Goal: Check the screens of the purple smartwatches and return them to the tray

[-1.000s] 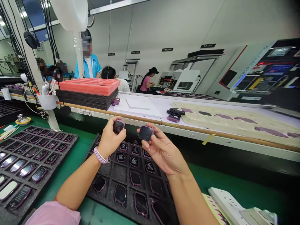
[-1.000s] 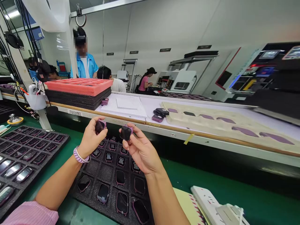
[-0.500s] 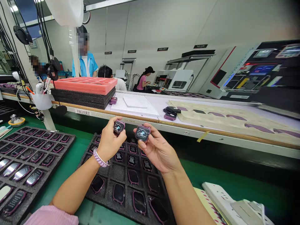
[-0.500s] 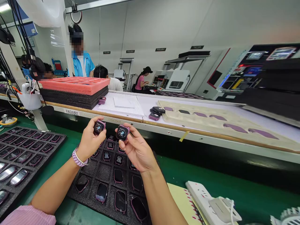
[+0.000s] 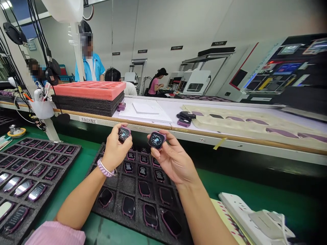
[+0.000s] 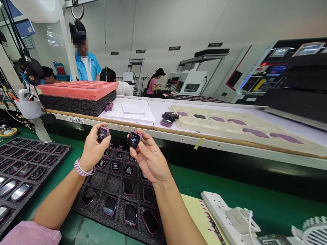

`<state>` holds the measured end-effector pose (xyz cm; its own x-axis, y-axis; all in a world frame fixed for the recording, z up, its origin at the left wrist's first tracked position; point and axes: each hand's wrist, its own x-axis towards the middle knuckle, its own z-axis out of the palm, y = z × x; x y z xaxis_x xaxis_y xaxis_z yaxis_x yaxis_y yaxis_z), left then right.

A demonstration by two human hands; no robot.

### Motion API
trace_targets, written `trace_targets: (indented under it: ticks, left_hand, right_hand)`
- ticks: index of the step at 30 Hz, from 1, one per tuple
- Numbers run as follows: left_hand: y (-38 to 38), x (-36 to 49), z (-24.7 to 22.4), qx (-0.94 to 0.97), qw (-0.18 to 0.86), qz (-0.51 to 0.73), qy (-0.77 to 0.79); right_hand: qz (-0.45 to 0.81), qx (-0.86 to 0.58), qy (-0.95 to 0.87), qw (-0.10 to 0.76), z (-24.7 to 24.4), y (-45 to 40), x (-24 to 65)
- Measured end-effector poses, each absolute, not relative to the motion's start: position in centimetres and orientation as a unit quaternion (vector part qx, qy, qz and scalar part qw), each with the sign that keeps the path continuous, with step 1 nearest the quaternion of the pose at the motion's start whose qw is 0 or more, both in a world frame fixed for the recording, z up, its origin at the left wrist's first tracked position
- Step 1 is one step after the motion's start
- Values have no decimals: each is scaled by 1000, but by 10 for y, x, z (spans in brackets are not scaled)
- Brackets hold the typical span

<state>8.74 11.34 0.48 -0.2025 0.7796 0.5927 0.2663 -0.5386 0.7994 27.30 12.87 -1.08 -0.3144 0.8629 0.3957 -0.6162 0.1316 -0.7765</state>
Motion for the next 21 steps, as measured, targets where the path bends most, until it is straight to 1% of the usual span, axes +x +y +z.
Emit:
trace_targets:
  ticks: [6,11,16,21]
  left_hand:
    - [110,90,8,593,237,654,406]
    - [109,90,8,602,214,647,416]
    - [111,90,7,593,235,651,411]
    - [110,89,7,604,207,638,430]
  right_hand:
    - [640,-125,-493,576,-10,128,272]
    - [636,-126,-499,576,-10,127,272]
    - [635,-143,-497,575,-9,124,271]
    - [631,-145,-504,572,-9,123,270]
